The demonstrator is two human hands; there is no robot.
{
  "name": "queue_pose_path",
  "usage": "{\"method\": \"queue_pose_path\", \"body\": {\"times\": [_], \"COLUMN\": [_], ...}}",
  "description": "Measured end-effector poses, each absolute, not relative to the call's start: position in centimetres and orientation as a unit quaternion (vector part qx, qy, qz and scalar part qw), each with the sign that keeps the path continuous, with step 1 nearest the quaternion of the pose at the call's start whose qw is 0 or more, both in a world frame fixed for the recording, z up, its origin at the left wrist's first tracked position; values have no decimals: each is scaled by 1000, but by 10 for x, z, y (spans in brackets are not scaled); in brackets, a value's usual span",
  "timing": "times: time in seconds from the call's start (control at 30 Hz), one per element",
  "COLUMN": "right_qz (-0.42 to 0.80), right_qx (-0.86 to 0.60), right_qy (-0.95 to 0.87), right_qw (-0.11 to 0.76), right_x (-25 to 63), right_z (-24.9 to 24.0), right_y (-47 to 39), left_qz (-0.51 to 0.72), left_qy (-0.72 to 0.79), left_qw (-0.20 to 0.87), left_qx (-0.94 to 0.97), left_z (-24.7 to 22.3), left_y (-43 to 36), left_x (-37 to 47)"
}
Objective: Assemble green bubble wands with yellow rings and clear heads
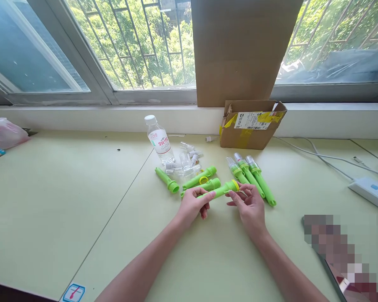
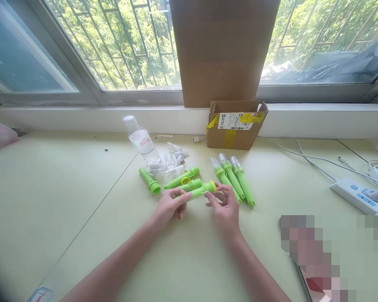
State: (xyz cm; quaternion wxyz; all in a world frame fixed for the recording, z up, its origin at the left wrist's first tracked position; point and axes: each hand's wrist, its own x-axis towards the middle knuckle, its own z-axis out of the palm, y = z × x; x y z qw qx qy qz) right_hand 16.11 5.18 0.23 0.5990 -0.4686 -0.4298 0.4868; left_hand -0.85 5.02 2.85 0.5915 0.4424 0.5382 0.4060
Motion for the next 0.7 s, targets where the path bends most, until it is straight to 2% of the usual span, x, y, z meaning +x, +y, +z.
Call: {"method": "queue_pose_path", "body": {"times": [0.27,0.37,0.7], "right_qz": [482,484,495], "right_qx": [-486,-489,-496], "right_qy": [-424,-424,-440], "right_qw": [594,588,561], "right_x": [163,163,162], "right_z": [-1,-1,-1], "right_y": [52,53,52], "left_qz": [458,473,472], "left_qy": [560,574,574], "left_qw": [395,358,503], "left_qx": [566,565,441], "left_z": [21,20,24], "left_y": [43,44,46], "left_x": [-1,0,-1]}}
